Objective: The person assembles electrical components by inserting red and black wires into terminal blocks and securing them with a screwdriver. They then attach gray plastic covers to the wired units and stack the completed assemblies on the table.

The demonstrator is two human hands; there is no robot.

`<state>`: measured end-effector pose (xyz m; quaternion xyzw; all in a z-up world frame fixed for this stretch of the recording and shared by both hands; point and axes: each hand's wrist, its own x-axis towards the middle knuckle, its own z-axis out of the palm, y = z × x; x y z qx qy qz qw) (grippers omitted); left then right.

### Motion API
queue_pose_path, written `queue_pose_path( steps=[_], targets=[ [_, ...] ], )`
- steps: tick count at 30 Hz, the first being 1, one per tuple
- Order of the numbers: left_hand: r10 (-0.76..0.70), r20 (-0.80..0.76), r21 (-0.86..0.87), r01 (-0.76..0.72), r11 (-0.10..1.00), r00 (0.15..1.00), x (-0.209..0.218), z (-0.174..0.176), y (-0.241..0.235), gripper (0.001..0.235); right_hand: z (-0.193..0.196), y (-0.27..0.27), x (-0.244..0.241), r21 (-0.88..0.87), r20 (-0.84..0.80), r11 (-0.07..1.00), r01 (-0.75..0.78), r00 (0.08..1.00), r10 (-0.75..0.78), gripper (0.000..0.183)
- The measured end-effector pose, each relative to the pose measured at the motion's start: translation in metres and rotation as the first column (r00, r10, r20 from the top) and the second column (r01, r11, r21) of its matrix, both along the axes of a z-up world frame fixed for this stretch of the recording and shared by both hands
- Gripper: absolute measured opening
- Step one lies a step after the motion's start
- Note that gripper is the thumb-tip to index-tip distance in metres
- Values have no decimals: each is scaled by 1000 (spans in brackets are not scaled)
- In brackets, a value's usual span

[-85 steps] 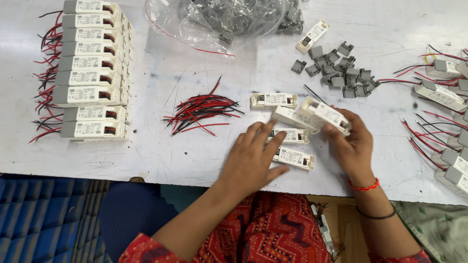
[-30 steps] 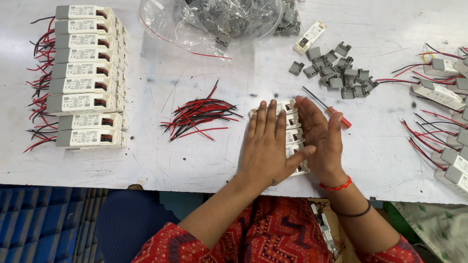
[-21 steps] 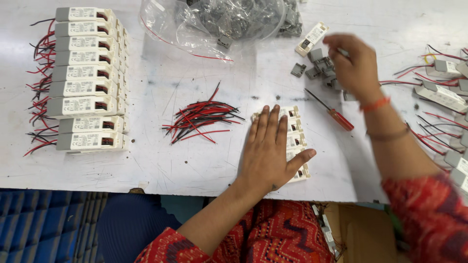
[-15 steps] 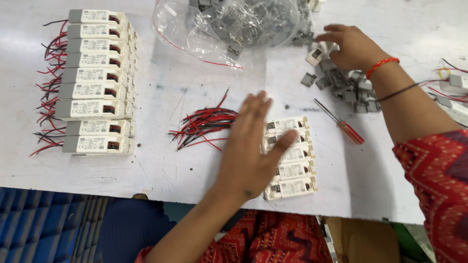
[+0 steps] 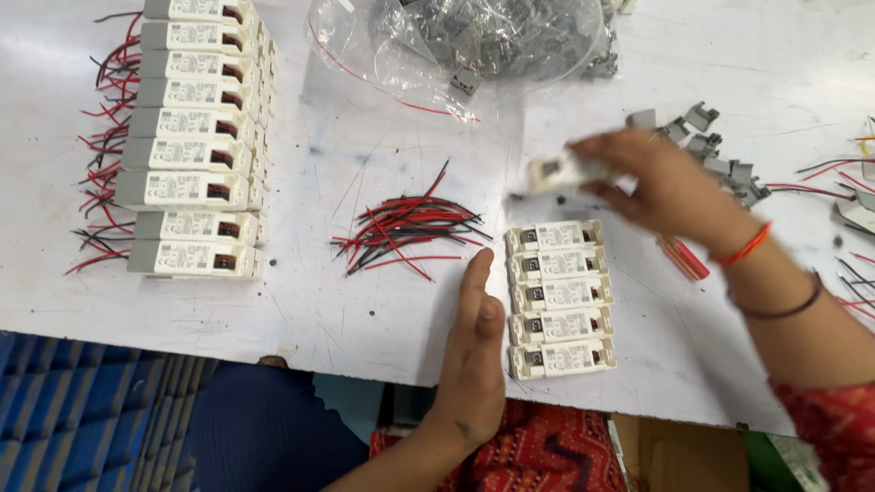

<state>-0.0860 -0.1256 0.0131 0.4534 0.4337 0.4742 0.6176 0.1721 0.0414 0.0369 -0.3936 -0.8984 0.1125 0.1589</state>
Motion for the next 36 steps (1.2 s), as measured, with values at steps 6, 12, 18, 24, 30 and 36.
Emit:
queue_pose_path(
  steps=[6,12,18,24,30,36],
  targets=[
    [-4,97,108,-7,994,995,13,-4,-15,102,-18,-55,-14,-116,-196,992,53,978,-75,45],
    [-13,64,233,-2,972,998,21,-8,-10,113,-41,-99,-15,-593,-749,804,35,344,-567,93],
    [-15,61,305,-4,952,998,32,-21,5,116,-52,-147,-42,-619,-777,786,-4,152,-611,110],
    [-29,145,305,-17,952,989,43,-28,17,116,-45,-149,-56,-628,-773,777,-48,156,-615,113],
    [-20,138,315,-24,949,990,44,-33,27,115,-43,-147,-56,-625,-773,779,-50,178,-609,114],
    [-22,128,289,-16,957,992,41,-35,29,113,-44,-130,-44,-622,-779,781,-48,133,-612,117]
  ],
)
